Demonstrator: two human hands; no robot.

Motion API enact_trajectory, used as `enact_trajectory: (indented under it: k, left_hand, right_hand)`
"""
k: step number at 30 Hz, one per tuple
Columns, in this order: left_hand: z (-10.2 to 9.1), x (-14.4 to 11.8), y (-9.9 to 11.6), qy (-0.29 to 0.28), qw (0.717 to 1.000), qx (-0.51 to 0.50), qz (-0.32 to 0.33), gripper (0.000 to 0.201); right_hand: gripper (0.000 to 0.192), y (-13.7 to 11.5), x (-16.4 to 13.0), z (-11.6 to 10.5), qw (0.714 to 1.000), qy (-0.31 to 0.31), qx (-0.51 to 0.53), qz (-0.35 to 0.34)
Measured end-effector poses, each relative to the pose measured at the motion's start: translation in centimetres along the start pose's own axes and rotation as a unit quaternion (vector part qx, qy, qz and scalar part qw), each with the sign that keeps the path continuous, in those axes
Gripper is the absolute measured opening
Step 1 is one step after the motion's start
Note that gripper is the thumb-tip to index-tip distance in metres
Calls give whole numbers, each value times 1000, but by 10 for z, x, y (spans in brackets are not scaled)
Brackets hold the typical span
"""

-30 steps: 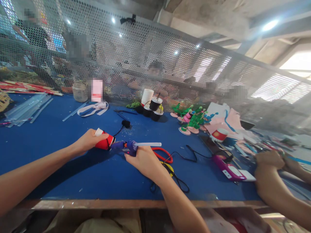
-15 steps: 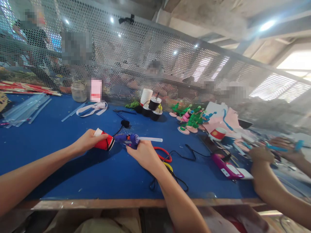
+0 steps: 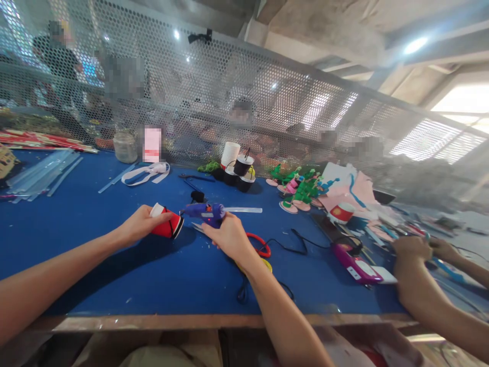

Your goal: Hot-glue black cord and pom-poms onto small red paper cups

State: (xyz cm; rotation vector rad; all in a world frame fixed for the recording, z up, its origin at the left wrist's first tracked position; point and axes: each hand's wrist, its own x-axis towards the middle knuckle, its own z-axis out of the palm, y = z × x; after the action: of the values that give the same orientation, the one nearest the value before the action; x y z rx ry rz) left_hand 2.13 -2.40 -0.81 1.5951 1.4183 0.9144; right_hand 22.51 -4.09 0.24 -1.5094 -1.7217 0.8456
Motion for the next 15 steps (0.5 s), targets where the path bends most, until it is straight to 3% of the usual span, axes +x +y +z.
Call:
enact_trajectory:
  k: [7,12,15]
  left_hand:
    - [0,-4,1,-20,997,-40,62,36]
    - [-1,-6,-1,-15,994,-29,102,35]
    - [-1,-8,0,-11,992,-20,122,36]
  right_hand:
    - [17,5,25,-22,984,92,154,23]
    - [24,15,44,-23,994,46,65,73]
    - [29,28,53,-17,995,50,21,85]
